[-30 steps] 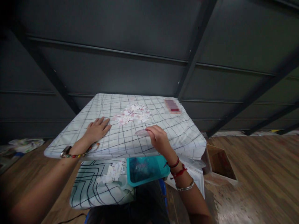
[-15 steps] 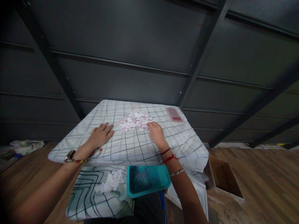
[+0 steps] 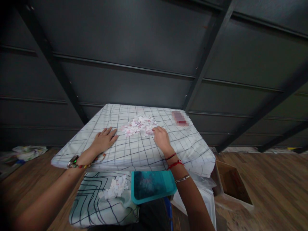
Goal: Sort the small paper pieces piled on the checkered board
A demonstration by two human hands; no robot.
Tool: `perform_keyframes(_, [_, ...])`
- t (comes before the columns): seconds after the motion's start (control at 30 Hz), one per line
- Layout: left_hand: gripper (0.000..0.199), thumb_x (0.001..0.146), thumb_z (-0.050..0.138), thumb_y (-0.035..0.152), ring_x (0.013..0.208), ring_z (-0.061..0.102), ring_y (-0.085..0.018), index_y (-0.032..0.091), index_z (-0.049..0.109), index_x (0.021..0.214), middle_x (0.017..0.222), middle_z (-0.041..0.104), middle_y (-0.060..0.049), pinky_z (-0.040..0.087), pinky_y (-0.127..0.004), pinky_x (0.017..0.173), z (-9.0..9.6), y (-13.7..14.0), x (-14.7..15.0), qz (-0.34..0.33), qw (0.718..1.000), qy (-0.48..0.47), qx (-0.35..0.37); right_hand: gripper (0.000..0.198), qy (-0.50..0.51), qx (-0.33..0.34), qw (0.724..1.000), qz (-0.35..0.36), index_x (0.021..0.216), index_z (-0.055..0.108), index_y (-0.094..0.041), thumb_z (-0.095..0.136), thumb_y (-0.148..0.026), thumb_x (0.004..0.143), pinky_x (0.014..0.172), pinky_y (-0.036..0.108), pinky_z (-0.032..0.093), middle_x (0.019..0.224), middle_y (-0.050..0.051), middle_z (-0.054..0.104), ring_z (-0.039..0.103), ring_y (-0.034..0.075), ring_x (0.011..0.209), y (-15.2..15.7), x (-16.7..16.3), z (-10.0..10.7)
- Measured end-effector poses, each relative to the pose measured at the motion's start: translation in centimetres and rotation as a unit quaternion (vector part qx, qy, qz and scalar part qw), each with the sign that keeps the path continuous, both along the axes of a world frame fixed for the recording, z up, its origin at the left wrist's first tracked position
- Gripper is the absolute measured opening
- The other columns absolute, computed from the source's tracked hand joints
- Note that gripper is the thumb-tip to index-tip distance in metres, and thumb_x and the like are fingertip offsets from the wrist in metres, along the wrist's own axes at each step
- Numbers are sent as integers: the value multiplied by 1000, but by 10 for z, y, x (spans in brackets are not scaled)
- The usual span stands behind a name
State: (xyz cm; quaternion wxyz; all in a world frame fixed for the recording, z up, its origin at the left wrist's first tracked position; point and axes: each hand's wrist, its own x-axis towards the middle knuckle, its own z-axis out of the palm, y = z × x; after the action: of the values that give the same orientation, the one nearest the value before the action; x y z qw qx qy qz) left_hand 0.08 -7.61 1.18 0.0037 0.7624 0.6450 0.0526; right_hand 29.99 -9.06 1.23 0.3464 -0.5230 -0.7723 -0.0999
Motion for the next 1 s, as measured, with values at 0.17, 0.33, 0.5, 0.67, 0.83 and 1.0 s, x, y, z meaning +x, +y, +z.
perform_keyframes(0.17, [58, 92, 19, 47, 137, 22, -31, 20, 36, 141, 149, 29, -12, 22, -50, 107, -3, 2, -1, 0, 1000, -1, 2, 24, 15, 17, 1000, 21, 89, 63, -15, 39, -13, 90, 80, 35, 46, 87, 10, 63, 56, 22, 86, -3, 0, 2])
perform_keyframes(0.33, [58, 92, 19, 47, 136, 23, -32, 20, 36, 141, 149, 28, -12, 22, -51, 106, -5, 3, -2, -3, 1000, 6, 8, 23, 14, 3, 1000, 17, 88, 63, -17, 40, -13, 88, 80, 35, 46, 85, 10, 63, 56, 22, 85, -2, -1, 1])
perform_keyframes(0.5, [58, 92, 19, 47, 136, 23, -32, 20, 36, 140, 149, 29, -12, 23, -50, 106, -5, 4, -1, -3, 1000, 6, 10, 22, 34, -2, 998, 49, 86, 61, -17, 40, -15, 88, 77, 33, 45, 83, 8, 61, 56, 21, 82, -7, 1, 2])
perform_keyframes(0.67, [58, 92, 20, 48, 136, 23, -31, 20, 36, 140, 149, 28, -12, 22, -50, 106, -5, 4, -1, -2, 1000, 4, 6, 23, 23, -4, 997, 76, 83, 61, -18, 39, -18, 89, 74, 32, 44, 79, 7, 60, 55, 20, 78, -12, 1, 6])
perform_keyframes(0.83, [59, 92, 19, 48, 137, 21, -30, 20, 35, 141, 150, 27, -11, 21, -50, 107, -5, 4, -2, -1, 1000, -2, -1, 23, 23, 11, 999, 42, 84, 62, -17, 39, -17, 88, 77, 32, 44, 80, 8, 61, 55, 20, 81, -11, 1, 5])
perform_keyframes(1.0, [58, 92, 19, 48, 137, 21, -30, 21, 35, 141, 150, 27, -11, 21, -50, 107, -4, 3, -1, 0, 1000, -3, 0, 22, 19, -2, 999, 31, 83, 62, -18, 41, -16, 88, 78, 32, 45, 82, 7, 63, 56, 20, 83, -11, 2, 4])
